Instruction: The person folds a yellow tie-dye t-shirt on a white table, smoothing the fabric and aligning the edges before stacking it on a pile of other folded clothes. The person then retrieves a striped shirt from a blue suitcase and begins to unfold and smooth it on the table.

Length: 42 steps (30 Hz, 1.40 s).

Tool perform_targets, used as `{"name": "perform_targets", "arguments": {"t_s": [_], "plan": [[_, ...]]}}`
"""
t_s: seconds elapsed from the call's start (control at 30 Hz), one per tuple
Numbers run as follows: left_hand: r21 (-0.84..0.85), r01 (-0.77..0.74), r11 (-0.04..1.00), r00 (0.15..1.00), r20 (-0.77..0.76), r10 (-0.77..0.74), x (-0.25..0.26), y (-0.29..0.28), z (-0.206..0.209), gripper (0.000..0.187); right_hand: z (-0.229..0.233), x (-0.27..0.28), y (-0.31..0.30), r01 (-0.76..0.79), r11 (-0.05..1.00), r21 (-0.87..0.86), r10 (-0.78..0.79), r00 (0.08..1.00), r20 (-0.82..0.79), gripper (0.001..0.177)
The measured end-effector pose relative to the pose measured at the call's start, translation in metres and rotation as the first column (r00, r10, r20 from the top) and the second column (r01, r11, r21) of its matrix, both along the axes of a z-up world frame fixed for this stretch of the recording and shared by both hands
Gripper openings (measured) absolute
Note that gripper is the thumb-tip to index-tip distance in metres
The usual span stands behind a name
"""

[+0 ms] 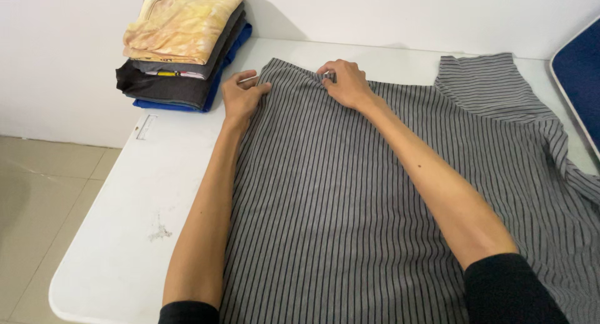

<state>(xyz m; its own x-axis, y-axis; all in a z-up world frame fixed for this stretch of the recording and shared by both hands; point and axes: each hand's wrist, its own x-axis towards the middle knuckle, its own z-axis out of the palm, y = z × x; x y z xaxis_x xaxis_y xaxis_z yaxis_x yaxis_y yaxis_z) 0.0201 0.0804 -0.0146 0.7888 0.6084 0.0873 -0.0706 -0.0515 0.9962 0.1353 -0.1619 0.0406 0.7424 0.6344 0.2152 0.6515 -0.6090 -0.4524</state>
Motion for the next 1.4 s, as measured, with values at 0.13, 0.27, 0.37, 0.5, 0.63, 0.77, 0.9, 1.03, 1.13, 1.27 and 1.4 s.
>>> {"name": "perform_targets", "arguments": {"t_s": [0.13, 0.27, 0.37, 0.5, 0.63, 0.77, 0.9, 1.03, 1.13, 1.27, 1.4], "plan": [[0.106, 0.083, 0.991, 0.996, -0.044, -0.079, 0.021, 0.009, 0.005, 0.076, 0.01, -0.006, 0.002, -0.103, 0.994, -0.028, 0.104, 0.993, 0.054, 0.041], [0.092, 0.025, 0.995, 0.979, -0.205, -0.006, 0.051, 0.016, 0.009, 0.073, 0.013, -0.01, 0.0, -0.184, 0.982, -0.047, 0.189, 0.969, 0.159, 0.044], [-0.032, 0.054, 0.998, 0.973, -0.222, -0.06, 0.073, 0.019, 0.008, 0.064, 0.013, -0.008, -0.024, -0.238, 0.971, -0.01, 0.231, 0.928, 0.293, 0.033], [-0.086, 0.029, 0.996, 0.947, -0.317, -0.055, 0.088, 0.036, 0.007, 0.055, 0.023, -0.001, -0.079, -0.252, 0.967, 0.035, 0.208, 0.864, 0.459, 0.025], [0.12, -0.041, 0.992, 0.998, -0.043, 0.046, 0.08, 0.042, -0.006, 0.043, 0.033, 0.004, -0.15, -0.081, 0.991, 0.102, 0.036, 0.923, 0.384, 0.017], [0.294, -0.181, 0.938, 0.983, 0.072, 0.167, 0.061, 0.035, -0.008, 0.034, 0.03, 0.011, -0.215, 0.083, 0.979, 0.186, -0.144, 0.929, 0.342, 0.016], [0.614, -0.23, 0.755, 0.973, 0.167, 0.16, 0.045, 0.019, 0.0, 0.024, 0.013, 0.018, -0.275, 0.262, 0.957, 0.129, -0.289, 0.907, 0.307, 0.018], [0.709, -0.084, 0.7, 0.973, -0.093, 0.211, 0.035, 0.012, 0.02, 0.044, -0.007, 0.016, -0.317, 0.398, 0.917, -0.034, -0.379, 0.893, 0.242, 0.042], [0.806, 0.068, 0.588, 0.895, -0.309, 0.321, 0.029, 0.011, 0.031, 0.073, -0.017, 0.012, -0.327, 0.385, 0.898, -0.214, -0.34, 0.914, 0.221, 0.063], [0.819, 0.199, 0.538, 0.868, -0.402, 0.291, 0.029, 0.014, 0.036, 0.082, -0.01, 0.018, -0.319, 0.419, 0.819, -0.392, -0.409, 0.905, 0.115, 0.071], [0.816, 0.201, 0.542, 0.909, -0.362, 0.208, 0.023, 0.023, 0.027, 0.053, -0.005, 0.026, -0.307, 0.398, 0.841, -0.366, -0.374, 0.917, 0.136, 0.074]]}}
